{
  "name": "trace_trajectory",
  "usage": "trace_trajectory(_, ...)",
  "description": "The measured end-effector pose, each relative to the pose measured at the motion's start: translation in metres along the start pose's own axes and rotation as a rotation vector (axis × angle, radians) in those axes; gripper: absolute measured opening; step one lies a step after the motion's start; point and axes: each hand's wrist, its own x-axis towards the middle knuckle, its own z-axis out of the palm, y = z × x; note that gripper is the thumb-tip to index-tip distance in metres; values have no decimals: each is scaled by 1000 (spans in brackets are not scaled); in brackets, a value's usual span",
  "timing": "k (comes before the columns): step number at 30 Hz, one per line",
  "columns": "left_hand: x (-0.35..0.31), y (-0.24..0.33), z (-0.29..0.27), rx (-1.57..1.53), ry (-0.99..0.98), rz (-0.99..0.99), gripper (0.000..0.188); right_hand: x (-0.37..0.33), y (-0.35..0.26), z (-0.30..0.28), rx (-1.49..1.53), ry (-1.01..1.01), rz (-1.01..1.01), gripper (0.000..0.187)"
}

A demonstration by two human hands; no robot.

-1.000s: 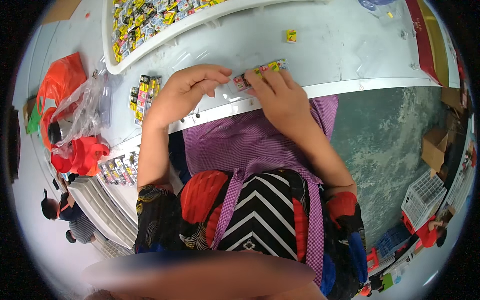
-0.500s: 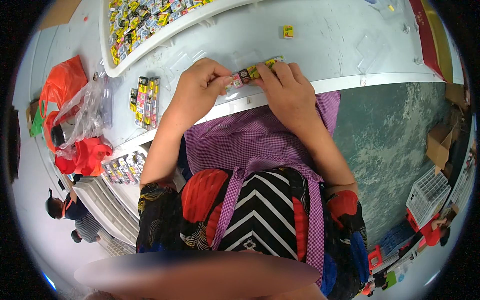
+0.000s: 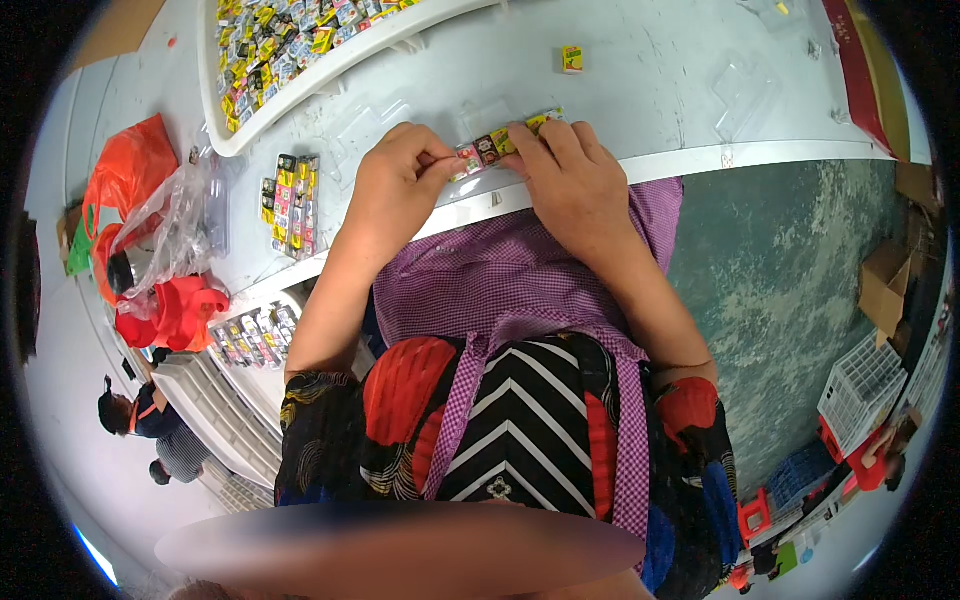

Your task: Sorting and assembling small decorative blocks into specific patterns and sets on a work table.

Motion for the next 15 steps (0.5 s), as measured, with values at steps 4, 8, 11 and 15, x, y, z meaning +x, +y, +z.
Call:
trace_trajectory(4,4,-2,-10,-94,75,0,10,-4,9,-9,426,87,318,30)
trace_trajectory(8,22,13,-27,-589,103,-305,21,14,22,-25,1156,90,815,34)
trace_trajectory(11,46,13,-7,-893,160,-235,29,30,19,-24,1134,58,791,34)
trace_trajectory(15,56,12,16,-1008,169,-49,28,34,18,-14,974,9,694,33)
